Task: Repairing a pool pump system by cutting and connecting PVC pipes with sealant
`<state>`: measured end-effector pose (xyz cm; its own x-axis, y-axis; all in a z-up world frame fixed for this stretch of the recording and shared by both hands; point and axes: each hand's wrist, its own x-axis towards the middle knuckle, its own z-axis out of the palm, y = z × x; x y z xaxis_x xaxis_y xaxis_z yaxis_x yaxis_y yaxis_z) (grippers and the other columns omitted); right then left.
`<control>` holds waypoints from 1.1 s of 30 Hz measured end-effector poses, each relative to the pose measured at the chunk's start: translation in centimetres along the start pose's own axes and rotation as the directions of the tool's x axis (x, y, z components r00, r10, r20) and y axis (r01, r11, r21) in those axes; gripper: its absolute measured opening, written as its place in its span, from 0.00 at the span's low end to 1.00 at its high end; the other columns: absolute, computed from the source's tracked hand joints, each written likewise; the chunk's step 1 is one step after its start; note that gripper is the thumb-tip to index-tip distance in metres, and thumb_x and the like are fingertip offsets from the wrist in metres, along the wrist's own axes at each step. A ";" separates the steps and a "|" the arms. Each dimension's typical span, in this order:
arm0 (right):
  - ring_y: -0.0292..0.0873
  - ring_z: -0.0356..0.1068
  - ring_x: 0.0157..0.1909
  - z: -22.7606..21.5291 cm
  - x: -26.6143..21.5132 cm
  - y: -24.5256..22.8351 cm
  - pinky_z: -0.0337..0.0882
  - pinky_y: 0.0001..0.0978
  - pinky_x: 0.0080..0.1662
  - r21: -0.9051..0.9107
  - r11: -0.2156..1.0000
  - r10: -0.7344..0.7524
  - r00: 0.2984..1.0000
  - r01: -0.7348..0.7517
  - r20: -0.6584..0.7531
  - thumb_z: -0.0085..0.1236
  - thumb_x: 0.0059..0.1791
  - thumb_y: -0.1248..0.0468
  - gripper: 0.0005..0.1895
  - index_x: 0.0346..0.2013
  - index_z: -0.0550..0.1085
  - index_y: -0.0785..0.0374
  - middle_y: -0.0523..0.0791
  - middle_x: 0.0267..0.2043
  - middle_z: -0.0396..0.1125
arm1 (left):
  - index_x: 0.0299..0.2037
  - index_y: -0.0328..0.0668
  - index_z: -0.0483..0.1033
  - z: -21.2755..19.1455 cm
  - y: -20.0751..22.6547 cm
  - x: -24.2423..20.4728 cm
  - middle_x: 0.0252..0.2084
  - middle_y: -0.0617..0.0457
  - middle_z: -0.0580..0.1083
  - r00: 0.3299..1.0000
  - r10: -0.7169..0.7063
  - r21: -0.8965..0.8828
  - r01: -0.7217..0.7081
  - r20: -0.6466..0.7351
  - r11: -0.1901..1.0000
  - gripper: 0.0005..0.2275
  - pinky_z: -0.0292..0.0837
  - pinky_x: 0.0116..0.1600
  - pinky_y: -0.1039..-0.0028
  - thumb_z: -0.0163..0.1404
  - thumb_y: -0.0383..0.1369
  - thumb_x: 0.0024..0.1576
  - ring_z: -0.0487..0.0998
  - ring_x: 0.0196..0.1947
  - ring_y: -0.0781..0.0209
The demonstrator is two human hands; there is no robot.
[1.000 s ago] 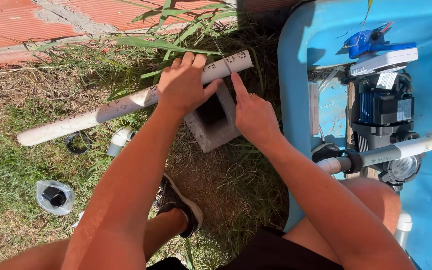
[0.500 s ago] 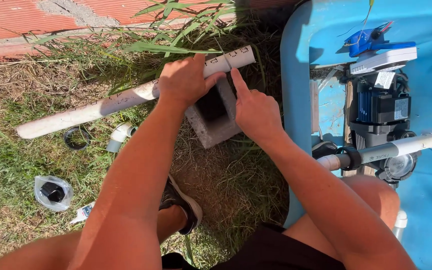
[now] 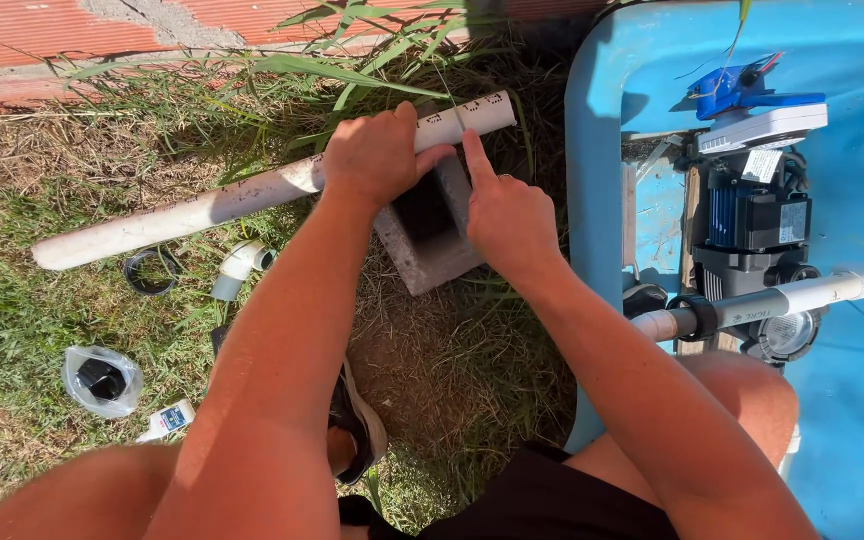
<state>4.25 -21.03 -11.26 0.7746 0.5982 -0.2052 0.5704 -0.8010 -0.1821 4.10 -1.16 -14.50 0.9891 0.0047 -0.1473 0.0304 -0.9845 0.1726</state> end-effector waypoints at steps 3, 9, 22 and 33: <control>0.46 0.69 0.20 -0.5 -0.7 -0.1 0.69 0.36 0.20 -0.009 1.000 -0.010 1.000 0.010 0.001 0.39 0.54 0.65 0.32 0.74 0.46 0.55 0.50 0.24 0.67 | 0.38 0.43 0.67 1.5 -0.1 0.4 0.31 0.47 0.76 1.000 -0.004 0.025 0.005 -0.027 1.000 0.27 0.73 0.38 0.53 0.40 0.63 0.58 0.81 0.33 0.42; 0.44 0.68 0.20 0.4 1.2 -0.4 0.70 0.35 0.20 -0.020 1.000 -0.001 0.999 0.001 -0.039 0.39 0.54 0.64 0.34 0.74 0.45 0.54 0.49 0.24 0.67 | 0.36 0.41 0.67 1.8 -0.5 0.3 0.29 0.47 0.74 0.999 0.031 0.047 -0.029 -0.042 0.998 0.28 0.73 0.35 0.50 0.43 0.63 0.57 0.81 0.31 0.40; 0.40 0.66 0.18 -0.4 -0.2 0.3 0.66 0.31 0.19 -0.059 0.994 -0.088 0.995 0.091 0.046 0.42 0.54 0.66 0.33 0.73 0.48 0.60 0.48 0.21 0.66 | 0.34 0.42 0.67 2.2 -0.5 0.2 0.26 0.48 0.74 0.990 0.036 0.054 -0.028 -0.139 0.998 0.28 0.73 0.33 0.50 0.45 0.64 0.55 0.80 0.27 0.40; 0.42 0.65 0.17 1.7 1.2 1.4 0.63 0.33 0.19 0.013 0.991 -0.135 0.990 0.135 -0.039 0.40 0.54 0.66 0.33 0.73 0.46 0.61 0.49 0.20 0.65 | 0.35 0.44 0.66 2.5 -0.7 0.6 0.26 0.49 0.74 0.993 0.049 0.033 -0.046 -0.107 0.998 0.26 0.74 0.31 0.50 0.48 0.62 0.53 0.81 0.27 0.42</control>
<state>5.50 -21.36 -13.39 0.7008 0.6993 -0.1413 0.6662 -0.7123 -0.2211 4.29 -0.89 -17.09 0.9991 -0.0249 -0.0334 -0.0197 -0.9889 0.1471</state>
